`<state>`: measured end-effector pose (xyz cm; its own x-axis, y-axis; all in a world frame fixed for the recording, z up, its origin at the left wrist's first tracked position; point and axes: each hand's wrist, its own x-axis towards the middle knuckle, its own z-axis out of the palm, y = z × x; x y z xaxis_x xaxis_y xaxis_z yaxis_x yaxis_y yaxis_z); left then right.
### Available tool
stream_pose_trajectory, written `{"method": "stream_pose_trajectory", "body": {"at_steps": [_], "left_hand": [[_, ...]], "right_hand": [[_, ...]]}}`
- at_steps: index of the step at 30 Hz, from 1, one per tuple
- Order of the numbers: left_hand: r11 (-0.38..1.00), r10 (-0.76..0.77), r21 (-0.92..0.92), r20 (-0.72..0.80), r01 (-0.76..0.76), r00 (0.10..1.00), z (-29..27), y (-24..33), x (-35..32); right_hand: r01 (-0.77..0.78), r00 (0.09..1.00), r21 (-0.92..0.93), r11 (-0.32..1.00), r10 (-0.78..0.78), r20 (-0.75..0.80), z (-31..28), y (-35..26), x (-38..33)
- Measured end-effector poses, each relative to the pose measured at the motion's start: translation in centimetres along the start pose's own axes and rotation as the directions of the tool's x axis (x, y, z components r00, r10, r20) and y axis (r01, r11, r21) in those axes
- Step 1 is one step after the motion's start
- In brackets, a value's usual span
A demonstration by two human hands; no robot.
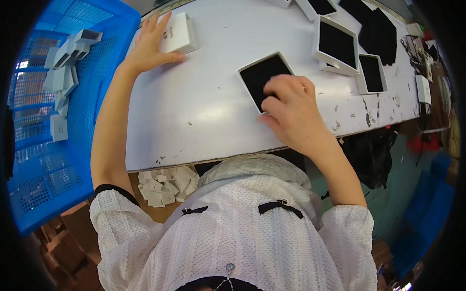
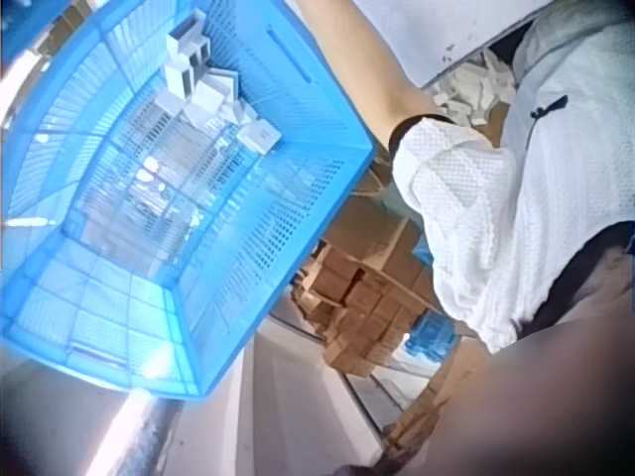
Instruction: Packaging products into small white boxes with black foam inserts.
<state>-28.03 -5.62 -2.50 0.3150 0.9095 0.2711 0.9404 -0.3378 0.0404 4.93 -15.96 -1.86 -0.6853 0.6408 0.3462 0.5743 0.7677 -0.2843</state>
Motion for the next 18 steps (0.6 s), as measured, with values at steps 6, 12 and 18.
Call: {"method": "stream_pose_trajectory", "body": {"at_steps": [6, 12, 18], "left_hand": [[0.942, 0.169, -0.309, 0.107, -0.128, 0.980, -0.4, 5.6, -4.0], [0.909, 0.024, -0.418, 0.075, 0.009, 0.997, -1.7, 8.8, -8.5], [0.856, 0.117, -0.514, 0.075, -0.062, 0.990, -1.8, 9.0, -8.8]], "right_hand": [[-0.250, 0.943, 0.004, 0.968, 0.245, -0.228, 2.7, 1.2, 1.1], [-0.247, 0.942, 0.101, 0.964, 0.263, -0.210, 4.2, -0.7, 4.1], [-0.087, 0.991, 0.221, 0.971, 0.108, -0.085, 4.0, -1.5, 2.1]]}}
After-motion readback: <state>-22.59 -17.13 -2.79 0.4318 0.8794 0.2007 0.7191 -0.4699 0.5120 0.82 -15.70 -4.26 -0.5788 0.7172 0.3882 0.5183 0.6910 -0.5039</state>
